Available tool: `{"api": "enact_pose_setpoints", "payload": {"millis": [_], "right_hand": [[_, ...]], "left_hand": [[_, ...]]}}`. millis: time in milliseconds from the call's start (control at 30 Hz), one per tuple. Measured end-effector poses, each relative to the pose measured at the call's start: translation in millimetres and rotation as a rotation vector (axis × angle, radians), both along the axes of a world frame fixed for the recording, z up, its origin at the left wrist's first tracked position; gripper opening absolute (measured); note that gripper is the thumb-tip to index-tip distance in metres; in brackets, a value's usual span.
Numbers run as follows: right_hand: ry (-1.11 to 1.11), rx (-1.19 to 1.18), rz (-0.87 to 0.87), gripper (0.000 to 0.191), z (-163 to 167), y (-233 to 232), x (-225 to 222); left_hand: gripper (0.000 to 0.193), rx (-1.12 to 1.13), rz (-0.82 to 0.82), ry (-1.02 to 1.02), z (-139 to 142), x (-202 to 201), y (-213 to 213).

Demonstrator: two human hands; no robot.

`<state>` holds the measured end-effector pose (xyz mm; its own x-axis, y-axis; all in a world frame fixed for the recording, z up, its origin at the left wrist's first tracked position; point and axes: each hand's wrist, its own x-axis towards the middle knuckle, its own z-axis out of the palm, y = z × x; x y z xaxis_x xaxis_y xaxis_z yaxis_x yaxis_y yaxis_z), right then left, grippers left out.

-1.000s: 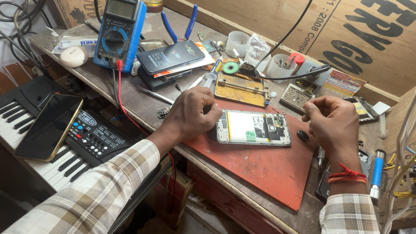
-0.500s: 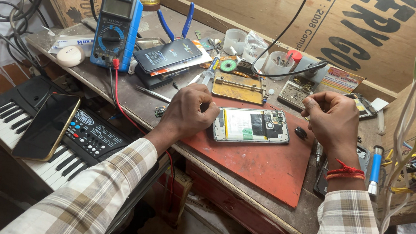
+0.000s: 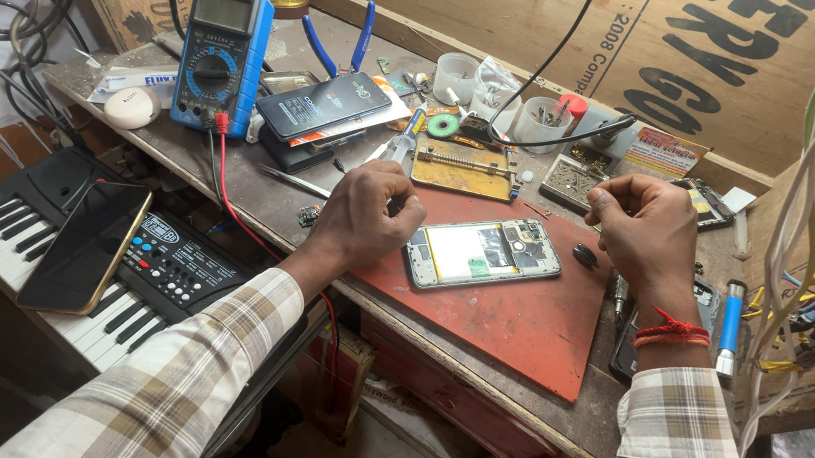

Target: The person uses a screwdriver to remove screws from a disassembled smartphone on a workbench. They then handle a small black component, placing it on the phone's back cover and later on the phone chassis. The person continues to manipulate the phone and its parts throughout the clip.

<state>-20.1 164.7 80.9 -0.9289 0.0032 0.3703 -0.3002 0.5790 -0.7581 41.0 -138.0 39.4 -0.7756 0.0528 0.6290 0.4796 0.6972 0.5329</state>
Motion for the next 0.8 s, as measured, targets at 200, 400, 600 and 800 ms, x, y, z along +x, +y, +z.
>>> {"api": "enact_pose_setpoints", "payload": {"millis": [200,400,600,800], "right_hand": [[-0.020,0.113,0.008,0.014,-0.4,7.4,0.4],[-0.254,0.069,0.060,0.023,-2.6,29.0,-5.5],[-0.394,0.150,0.083,0.034,-9.8,36.4,-14.8],[-0.408,0.217,0.080,0.034,-8.0,31.4,-12.5]], "left_hand": [[0.023,-0.007,0.005,-0.024,-0.1,-0.4,0.5],[0.023,0.006,-0.003,-0.012,-0.3,0.4,0.0],[0.021,0.010,-0.007,0.002,-0.8,0.2,0.6],[0.021,0.009,-0.009,-0.007,-0.1,1.5,0.7]]}}
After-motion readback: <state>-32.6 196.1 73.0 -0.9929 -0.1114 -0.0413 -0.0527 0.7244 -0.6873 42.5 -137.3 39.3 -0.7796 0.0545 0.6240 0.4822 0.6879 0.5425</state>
